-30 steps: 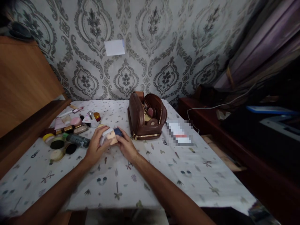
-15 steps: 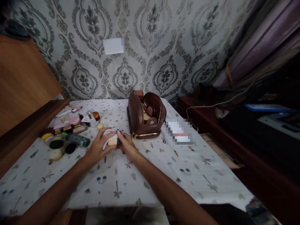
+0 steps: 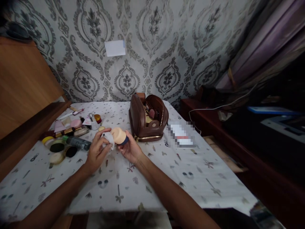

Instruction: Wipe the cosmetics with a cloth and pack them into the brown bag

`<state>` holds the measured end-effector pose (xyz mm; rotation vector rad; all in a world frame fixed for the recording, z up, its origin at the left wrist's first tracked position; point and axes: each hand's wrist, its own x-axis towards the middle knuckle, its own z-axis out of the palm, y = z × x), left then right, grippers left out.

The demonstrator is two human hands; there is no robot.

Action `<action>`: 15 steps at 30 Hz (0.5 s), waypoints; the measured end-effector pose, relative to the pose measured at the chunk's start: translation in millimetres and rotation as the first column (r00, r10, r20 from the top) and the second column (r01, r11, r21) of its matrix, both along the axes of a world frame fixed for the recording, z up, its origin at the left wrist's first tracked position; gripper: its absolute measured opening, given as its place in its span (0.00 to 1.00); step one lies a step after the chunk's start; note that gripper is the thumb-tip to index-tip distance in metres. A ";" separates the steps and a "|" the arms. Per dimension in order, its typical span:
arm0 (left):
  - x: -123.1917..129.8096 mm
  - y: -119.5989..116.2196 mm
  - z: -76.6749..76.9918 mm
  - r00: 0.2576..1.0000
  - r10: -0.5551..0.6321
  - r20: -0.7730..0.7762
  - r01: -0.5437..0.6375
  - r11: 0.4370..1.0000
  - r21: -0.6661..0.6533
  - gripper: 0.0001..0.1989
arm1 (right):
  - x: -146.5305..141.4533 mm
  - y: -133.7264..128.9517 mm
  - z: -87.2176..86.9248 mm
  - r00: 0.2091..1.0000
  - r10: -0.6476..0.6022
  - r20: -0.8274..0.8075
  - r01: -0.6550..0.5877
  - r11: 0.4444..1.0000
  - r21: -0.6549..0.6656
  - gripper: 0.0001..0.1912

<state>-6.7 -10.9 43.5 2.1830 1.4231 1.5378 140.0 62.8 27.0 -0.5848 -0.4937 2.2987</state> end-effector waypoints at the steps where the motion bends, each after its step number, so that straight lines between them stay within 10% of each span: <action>1: -0.3 0.4 0.3 0.999 0.004 0.035 -0.003 1.000 -0.020 0.06 | 0.6 0.3 0.0 1.000 0.000 -0.010 0.000 1.000 -0.002 0.15; 10: -4.9 3.9 -7.7 0.977 0.095 0.190 -0.055 0.977 -0.204 0.10 | 1.2 2.1 -6.9 0.997 -0.040 0.061 0.028 0.982 0.188 0.18; 15: -6.5 6.5 -9.1 0.974 0.106 0.201 -0.066 0.979 -0.193 0.14 | -1.9 1.6 -10.7 0.969 -0.221 0.108 0.153 0.884 0.442 0.20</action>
